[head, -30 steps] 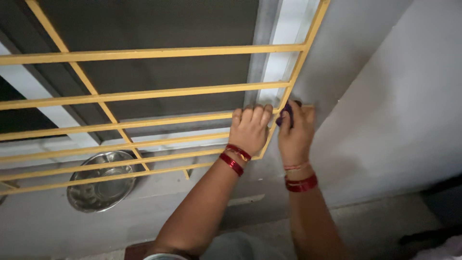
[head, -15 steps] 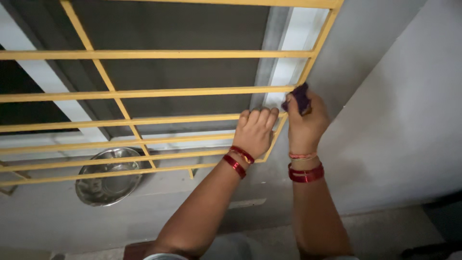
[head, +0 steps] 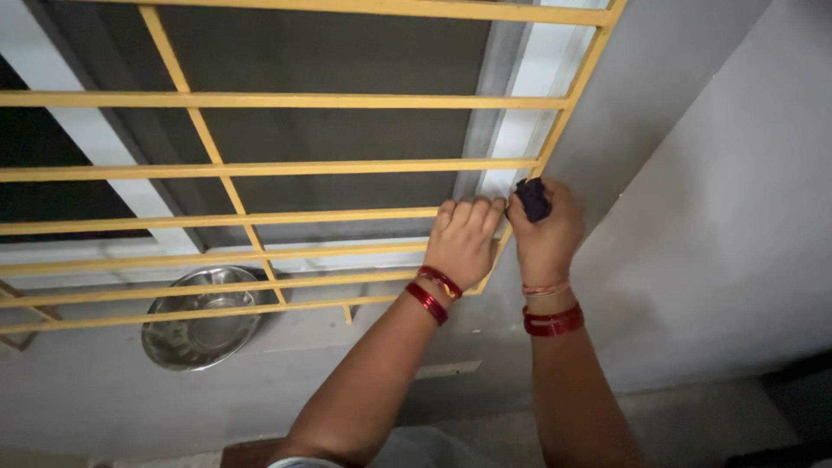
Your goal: The person wipes the horizontal bars of a window grille with a dark cloth by hand, moving along the bars.
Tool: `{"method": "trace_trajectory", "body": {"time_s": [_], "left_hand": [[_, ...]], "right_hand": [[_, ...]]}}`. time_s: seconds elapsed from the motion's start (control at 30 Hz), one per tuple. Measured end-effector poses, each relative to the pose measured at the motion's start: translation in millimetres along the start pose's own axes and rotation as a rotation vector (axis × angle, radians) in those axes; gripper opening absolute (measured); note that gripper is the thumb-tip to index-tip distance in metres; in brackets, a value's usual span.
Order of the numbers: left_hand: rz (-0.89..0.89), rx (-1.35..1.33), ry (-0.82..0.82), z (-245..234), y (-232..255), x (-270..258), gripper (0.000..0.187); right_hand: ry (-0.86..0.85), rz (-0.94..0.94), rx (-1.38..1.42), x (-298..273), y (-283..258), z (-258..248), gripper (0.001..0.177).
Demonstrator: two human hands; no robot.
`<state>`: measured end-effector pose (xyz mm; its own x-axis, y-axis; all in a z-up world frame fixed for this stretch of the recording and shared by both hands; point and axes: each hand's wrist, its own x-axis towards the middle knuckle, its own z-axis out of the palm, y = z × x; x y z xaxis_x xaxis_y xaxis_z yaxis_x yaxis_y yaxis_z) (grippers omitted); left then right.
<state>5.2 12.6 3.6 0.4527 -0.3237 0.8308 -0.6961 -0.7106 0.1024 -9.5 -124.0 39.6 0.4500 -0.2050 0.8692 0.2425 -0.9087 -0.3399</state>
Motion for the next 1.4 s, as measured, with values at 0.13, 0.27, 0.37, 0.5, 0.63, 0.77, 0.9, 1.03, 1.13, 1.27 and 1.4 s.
{"method": "trace_trajectory", "body": {"time_s": [0.13,0.27,0.37,0.5,0.63,0.77,0.9,1.03,1.13,1.27,1.4], "left_hand": [[-0.009,-0.051,0.021,-7,3,-3,0.057],[-0.018,-0.135,0.089,-25,3,12,0.051],[0.000,-0.137,0.167,-47,6,25,0.046],[0.057,0.038,0.292,-68,6,41,0.048],[-0.051,-0.019,0.193,-62,2,49,0.046],[-0.026,0.039,0.202,-48,-6,52,0.038],[-0.041,-0.001,0.237,-40,-7,52,0.030],[-0.018,0.036,0.283,-36,-9,52,0.027],[-0.001,0.066,0.271,-38,-10,55,0.026],[0.012,0.068,0.277,-39,-12,55,0.032],[0.053,0.139,0.238,-41,-16,52,0.040]], "right_hand": [[-0.058,0.318,0.529,27,-6,-14,0.035],[0.056,0.271,0.899,80,-34,-28,0.034],[0.020,0.148,0.488,78,-43,-26,0.037],[0.100,0.042,0.369,43,-40,-15,0.021],[0.142,0.140,0.511,78,-38,-16,0.023],[0.200,-0.064,0.402,98,-44,-25,0.027],[0.118,0.125,0.295,62,-43,-19,0.029],[0.123,0.124,0.311,71,-41,-17,0.020],[0.187,0.073,0.292,81,-44,-10,0.020],[0.243,-0.089,0.180,60,-35,-2,0.028],[0.196,0.084,0.197,76,-35,1,0.023]]}}
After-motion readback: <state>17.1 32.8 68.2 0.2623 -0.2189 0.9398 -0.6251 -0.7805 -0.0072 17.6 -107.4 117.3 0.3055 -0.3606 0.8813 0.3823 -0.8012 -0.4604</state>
